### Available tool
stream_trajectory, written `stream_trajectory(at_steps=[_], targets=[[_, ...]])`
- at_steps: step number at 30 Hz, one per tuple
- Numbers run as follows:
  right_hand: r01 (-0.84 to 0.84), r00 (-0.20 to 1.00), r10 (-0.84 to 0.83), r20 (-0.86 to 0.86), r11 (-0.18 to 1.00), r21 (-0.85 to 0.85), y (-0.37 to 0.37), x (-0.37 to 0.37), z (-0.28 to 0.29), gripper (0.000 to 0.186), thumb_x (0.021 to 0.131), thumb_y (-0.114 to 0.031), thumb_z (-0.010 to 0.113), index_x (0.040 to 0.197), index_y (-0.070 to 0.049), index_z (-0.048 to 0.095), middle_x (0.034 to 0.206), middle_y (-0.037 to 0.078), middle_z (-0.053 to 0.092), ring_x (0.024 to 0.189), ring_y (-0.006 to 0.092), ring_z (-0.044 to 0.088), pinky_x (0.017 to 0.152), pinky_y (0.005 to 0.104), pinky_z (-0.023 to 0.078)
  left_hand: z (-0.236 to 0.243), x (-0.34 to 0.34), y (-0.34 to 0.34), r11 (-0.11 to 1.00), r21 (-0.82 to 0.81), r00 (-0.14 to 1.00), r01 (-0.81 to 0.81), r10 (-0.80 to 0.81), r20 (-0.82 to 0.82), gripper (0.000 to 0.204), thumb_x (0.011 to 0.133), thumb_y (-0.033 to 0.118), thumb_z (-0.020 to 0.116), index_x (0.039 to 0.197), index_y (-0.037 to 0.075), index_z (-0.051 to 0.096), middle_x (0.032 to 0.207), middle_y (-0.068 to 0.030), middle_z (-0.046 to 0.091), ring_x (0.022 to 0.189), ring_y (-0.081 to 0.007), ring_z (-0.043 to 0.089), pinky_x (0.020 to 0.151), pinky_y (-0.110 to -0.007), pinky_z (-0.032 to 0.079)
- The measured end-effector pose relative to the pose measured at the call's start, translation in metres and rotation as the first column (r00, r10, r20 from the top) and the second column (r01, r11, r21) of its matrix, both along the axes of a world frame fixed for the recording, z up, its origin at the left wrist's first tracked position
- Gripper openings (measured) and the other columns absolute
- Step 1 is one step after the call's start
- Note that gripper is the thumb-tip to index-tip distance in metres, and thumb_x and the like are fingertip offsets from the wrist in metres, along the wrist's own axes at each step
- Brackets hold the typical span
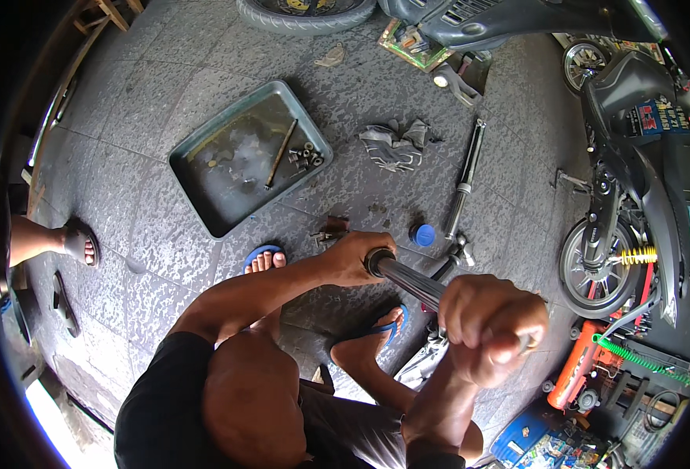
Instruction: The person sits on the floor of a workshop and assembles a motorcycle shock absorber. They insert a metal rod into a cylindrical housing, use a hammer to tap a component into place, and apply red lubricant from a bottle into the assembly. The person then uses a screwdriver to tighten a bolt on the part.
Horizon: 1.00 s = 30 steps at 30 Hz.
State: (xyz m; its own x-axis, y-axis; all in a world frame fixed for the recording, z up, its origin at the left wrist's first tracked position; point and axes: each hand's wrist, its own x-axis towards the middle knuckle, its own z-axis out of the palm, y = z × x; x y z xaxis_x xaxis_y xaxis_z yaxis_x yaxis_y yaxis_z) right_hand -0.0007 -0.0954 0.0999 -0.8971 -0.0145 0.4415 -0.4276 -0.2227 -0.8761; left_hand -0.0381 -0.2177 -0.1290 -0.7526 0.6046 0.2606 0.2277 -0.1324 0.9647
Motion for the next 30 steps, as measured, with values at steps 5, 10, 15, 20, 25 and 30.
stream_trajectory(at_steps=[5,10,15,20,25,30], targets=[[0.186,0.982,-0.186,-0.035,0.983,0.003,-0.010,0.003,-0.047,0.030,0.101,-0.023,0.060,0.080,-0.012,0.041,0.058,0.000,0.039,0.044,0.0110,0.036,0.039,0.0276,0.033,-0.005,0.002,0.005,0.999,-0.037,1.000,-0.009,0.010,0.014,0.040,0.070,0.009,0.081,0.103,0.007,0.060,0.091,-0.0104,0.065,0.083,-0.0274,0.066,0.074,-0.039,0.050],[0.364,0.931,-0.364,0.016,0.931,-0.003,-0.021,-0.004,-0.097,0.027,0.098,-0.018,0.063,0.084,-0.010,0.042,0.060,0.004,0.042,0.047,0.0119,0.038,0.044,0.0296,0.038,0.014,0.002,0.008,0.986,0.115,0.992,-0.118,0.121,-0.025,0.039,0.068,0.009,0.081,0.102,0.004,0.062,0.090,-0.0107,0.065,0.084,-0.0284,0.067,0.074,-0.038,0.051],[0.489,0.872,-0.490,0.023,0.872,0.026,-0.032,-0.001,-0.098,0.028,0.098,-0.017,0.062,0.082,-0.009,0.041,0.059,0.003,0.041,0.047,0.0119,0.040,0.045,0.0301,0.039,0.018,0.002,0.008,0.992,0.079,0.992,-0.100,0.105,-0.068,0.034,0.068,0.010,0.080,0.097,0.003,0.064,0.089,-0.0109,0.066,0.083,-0.0289,0.067,0.075,-0.039,0.051],[0.459,0.886,-0.460,0.061,0.888,0.027,-0.026,0.004,-0.058,0.029,0.100,-0.017,0.058,0.078,-0.010,0.039,0.056,0.002,0.041,0.046,0.0109,0.039,0.045,0.0301,0.039,0.014,0.002,0.010,0.994,0.079,0.986,-0.075,0.085,-0.141,0.037,0.067,0.011,0.079,0.100,0.003,0.063,0.092,-0.0113,0.066,0.087,-0.0315,0.067,0.077,-0.040,0.052],[0.302,0.952,-0.302,0.050,0.953,0.010,-0.028,-0.002,-0.042,0.029,0.098,-0.015,0.059,0.078,-0.011,0.039,0.055,0.002,0.040,0.046,0.0109,0.038,0.045,0.0303,0.038,0.020,-0.002,-0.002,0.999,0.006,0.998,-0.046,0.046,-0.047,0.037,0.067,0.012,0.078,0.099,0.003,0.062,0.093,-0.0125,0.065,0.089,-0.0330,0.066,0.078,-0.041,0.051],[0.318,0.946,-0.321,0.039,0.945,0.071,-0.034,-0.003,-0.100,0.031,0.097,-0.014,0.061,0.078,-0.009,0.038,0.056,0.003,0.041,0.047,0.0121,0.039,0.046,0.0313,0.038,0.021,-0.001,-0.003,0.997,0.058,0.995,-0.051,0.055,-0.082,0.038,0.067,0.013,0.081,0.098,0.003,0.062,0.090,-0.0123,0.065,0.087,-0.0334,0.067,0.076,-0.041,0.051]])
